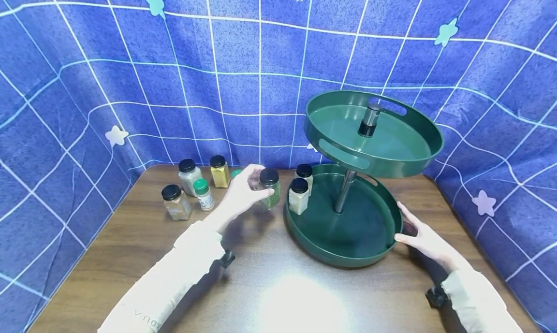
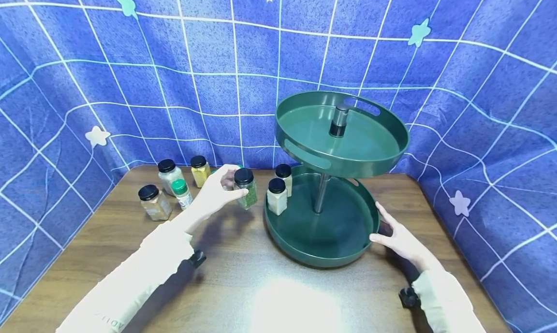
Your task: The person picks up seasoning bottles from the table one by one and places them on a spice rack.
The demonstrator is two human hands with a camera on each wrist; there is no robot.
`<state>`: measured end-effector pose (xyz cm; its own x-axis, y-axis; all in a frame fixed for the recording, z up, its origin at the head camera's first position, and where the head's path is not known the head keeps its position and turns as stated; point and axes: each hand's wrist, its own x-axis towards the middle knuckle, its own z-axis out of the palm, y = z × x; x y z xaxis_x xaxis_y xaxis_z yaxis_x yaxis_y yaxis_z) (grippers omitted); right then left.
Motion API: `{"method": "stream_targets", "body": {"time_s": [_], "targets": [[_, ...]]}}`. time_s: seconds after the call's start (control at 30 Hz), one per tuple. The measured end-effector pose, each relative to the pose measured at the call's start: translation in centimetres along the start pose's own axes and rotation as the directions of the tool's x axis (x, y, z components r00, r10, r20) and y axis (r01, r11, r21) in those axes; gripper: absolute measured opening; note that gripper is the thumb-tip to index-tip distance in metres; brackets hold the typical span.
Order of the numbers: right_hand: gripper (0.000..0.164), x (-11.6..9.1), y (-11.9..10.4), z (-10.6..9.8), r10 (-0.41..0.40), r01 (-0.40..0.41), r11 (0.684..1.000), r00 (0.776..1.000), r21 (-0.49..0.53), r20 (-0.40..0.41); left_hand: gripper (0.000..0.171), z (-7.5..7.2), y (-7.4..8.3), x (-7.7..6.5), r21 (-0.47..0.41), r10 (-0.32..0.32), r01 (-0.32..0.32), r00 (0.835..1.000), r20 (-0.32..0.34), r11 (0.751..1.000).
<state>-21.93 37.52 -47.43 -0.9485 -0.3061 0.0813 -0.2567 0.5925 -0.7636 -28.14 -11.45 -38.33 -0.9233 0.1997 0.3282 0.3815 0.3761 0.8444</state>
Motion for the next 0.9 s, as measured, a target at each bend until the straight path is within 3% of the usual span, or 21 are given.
{"method": "stream_targets", "body": {"time_s": [0.3, 0.53, 0.9], "targets": [[0.083, 0.0, 0.1, 0.0, -0.009, 0.009, 1.0, 1.0, 0.02, 0.005, 0.053, 0.4, 1.2, 0.0, 0.016, 0.055, -0.055, 0.998, 0.012, 0.998], [0.083, 0.0, 0.0, 0.0, -0.017, 0.017, 1.0, 1.0, 0.022, 0.005, 0.054, 1.0, 2.3, 0.3, -0.023, 0.062, -0.061, 0.998, 0.025, 0.998], [0.084, 0.1, 0.1, -0.1, 0.013, -0.013, 1.0, 1.0, 0.002, 0.008, 0.052, 2.6, 3.1, 0.9, -0.056, 0.126, -0.124, 0.992, 0.028, 0.991]]}}
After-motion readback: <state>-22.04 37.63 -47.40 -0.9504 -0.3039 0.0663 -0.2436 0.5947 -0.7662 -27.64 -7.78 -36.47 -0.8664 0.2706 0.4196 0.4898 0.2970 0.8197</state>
